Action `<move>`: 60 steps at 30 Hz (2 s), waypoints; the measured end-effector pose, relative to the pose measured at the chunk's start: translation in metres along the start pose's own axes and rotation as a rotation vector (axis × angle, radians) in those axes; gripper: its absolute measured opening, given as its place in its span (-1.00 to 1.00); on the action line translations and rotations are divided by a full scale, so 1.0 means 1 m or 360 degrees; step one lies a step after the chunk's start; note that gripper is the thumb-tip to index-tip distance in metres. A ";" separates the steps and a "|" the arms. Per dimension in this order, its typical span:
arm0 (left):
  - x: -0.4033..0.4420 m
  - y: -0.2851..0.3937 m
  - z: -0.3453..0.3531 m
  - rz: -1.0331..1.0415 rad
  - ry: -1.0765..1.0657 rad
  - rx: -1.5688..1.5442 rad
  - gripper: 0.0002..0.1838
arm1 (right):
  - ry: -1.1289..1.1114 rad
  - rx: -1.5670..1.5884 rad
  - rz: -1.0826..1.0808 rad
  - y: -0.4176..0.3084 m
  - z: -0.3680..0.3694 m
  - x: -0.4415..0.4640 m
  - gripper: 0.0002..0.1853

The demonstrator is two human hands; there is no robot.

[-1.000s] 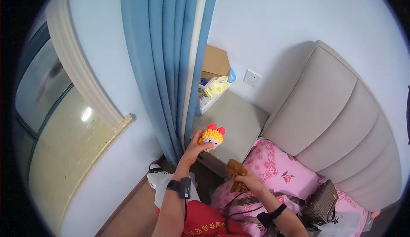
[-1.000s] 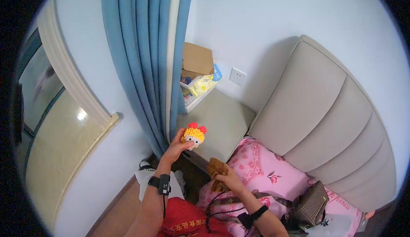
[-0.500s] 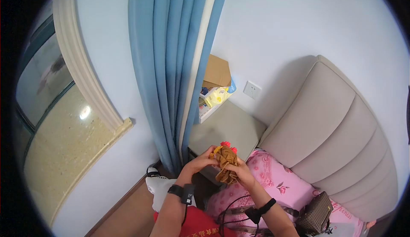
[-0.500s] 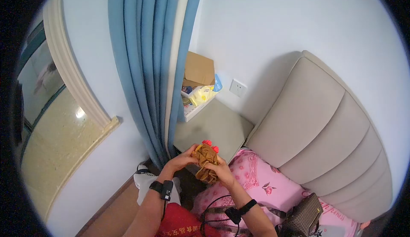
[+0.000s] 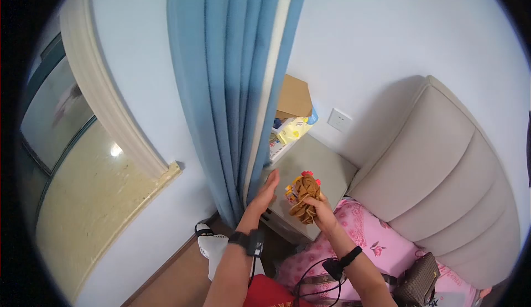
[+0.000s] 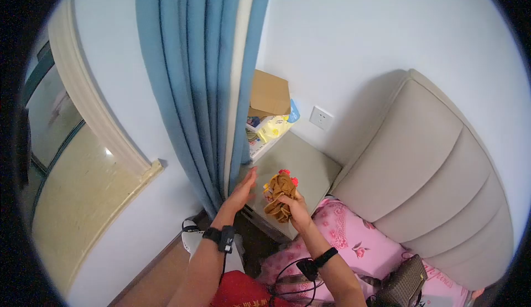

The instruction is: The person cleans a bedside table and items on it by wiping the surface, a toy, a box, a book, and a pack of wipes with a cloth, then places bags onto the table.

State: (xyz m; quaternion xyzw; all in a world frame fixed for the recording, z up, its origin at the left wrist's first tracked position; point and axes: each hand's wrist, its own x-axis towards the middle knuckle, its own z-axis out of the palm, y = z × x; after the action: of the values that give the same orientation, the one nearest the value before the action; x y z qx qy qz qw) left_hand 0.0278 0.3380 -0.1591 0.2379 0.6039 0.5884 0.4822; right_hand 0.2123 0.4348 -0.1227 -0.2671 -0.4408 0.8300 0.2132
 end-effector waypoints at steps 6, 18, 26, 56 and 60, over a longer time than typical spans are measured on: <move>0.095 -0.052 -0.093 0.0093 0.0753 -0.0455 -0.11 | -0.0075 -0.0136 0.0037 0.009 0.013 0.026 -0.51; -0.035 0.017 -0.088 0.0818 0.1525 -0.1528 -0.27 | 0.0135 -0.0841 -0.0493 0.027 0.012 0.087 -0.52; -0.034 0.018 -0.092 0.0960 0.1476 -0.1571 -0.30 | -0.0082 -0.0626 -0.0182 -0.014 -0.014 0.098 -0.51; -0.006 0.007 -0.052 0.0868 0.1230 -0.1601 -0.45 | 0.0437 -0.0339 -0.0400 -0.053 -0.128 0.118 -0.53; -0.008 0.007 -0.055 0.0901 0.1186 -0.1601 -0.45 | 0.0559 -0.0463 -0.0458 -0.047 -0.136 0.117 -0.56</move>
State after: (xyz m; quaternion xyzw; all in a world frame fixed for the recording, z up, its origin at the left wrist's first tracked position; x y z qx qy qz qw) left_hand -0.0179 0.3061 -0.1584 -0.0847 0.2975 0.9431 0.1218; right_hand 0.2141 0.6120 -0.1760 -0.3695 -0.5451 0.6600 0.3616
